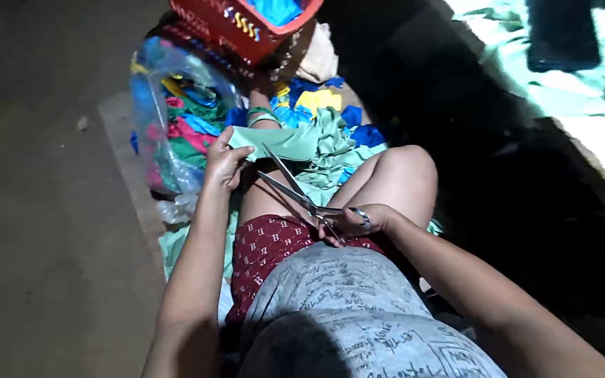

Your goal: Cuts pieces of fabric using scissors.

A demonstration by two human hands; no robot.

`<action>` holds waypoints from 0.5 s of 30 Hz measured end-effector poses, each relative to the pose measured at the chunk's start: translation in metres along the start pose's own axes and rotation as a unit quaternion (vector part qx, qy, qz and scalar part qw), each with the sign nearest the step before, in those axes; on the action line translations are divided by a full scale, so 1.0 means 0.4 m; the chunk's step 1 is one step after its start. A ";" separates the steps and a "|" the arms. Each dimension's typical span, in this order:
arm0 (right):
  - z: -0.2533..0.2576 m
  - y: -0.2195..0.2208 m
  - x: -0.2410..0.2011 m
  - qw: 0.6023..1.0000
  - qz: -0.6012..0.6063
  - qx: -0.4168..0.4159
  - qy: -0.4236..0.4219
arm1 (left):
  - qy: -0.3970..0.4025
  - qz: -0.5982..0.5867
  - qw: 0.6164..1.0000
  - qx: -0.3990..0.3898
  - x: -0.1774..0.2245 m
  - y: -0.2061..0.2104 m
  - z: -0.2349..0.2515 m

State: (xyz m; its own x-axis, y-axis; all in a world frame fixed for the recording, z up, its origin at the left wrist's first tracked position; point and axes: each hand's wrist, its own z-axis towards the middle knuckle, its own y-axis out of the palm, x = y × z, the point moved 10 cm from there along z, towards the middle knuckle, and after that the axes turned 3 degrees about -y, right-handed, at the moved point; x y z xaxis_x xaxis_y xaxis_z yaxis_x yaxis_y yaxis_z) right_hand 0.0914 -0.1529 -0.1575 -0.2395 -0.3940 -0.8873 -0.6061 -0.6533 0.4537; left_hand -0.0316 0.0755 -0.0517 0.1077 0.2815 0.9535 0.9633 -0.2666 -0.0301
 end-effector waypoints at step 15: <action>0.054 -0.086 0.062 0.987 -0.052 0.137 0.070 | 0.061 -0.005 0.998 -0.013 -0.159 -0.251 -0.274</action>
State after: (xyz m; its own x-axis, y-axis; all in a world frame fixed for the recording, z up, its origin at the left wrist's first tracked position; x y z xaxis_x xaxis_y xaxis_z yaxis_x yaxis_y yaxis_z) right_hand 0.0898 -0.1263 -0.1970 -0.0697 -0.4315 -0.8994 -0.8091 -0.5029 0.3039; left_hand -0.1620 -0.0166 -0.0764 0.0661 0.1713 0.9830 0.9573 -0.2886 -0.0141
